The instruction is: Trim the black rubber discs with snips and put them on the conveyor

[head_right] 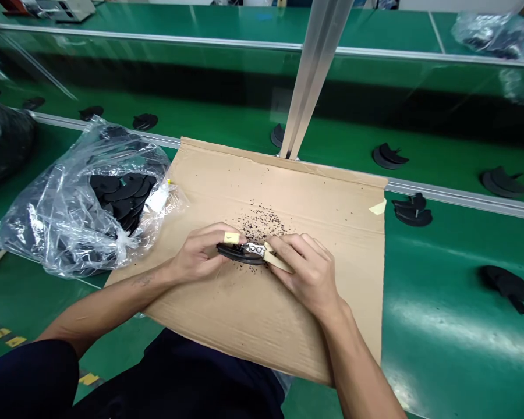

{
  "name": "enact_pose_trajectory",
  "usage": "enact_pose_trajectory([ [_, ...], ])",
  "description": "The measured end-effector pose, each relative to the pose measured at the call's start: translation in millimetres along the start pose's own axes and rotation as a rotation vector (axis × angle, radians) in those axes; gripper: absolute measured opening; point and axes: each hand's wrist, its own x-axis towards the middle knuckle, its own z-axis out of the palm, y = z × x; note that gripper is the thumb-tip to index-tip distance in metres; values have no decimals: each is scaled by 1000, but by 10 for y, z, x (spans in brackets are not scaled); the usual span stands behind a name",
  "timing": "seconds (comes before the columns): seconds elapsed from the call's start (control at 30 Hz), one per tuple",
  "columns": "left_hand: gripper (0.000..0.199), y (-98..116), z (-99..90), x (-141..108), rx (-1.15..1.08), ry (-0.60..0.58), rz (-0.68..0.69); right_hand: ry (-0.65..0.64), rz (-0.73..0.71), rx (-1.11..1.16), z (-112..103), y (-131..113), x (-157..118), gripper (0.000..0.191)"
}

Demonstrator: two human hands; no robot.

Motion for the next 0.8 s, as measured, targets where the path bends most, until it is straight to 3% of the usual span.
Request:
enact_pose_trajectory([
  [0.4,42,-29,-5,38,64,-43,154,-40,18,61,-68,-35,-10,22],
  [0.8,37,-20,-8,26,79,-41,83,-7,32,-11,-13,-21,-30,20],
])
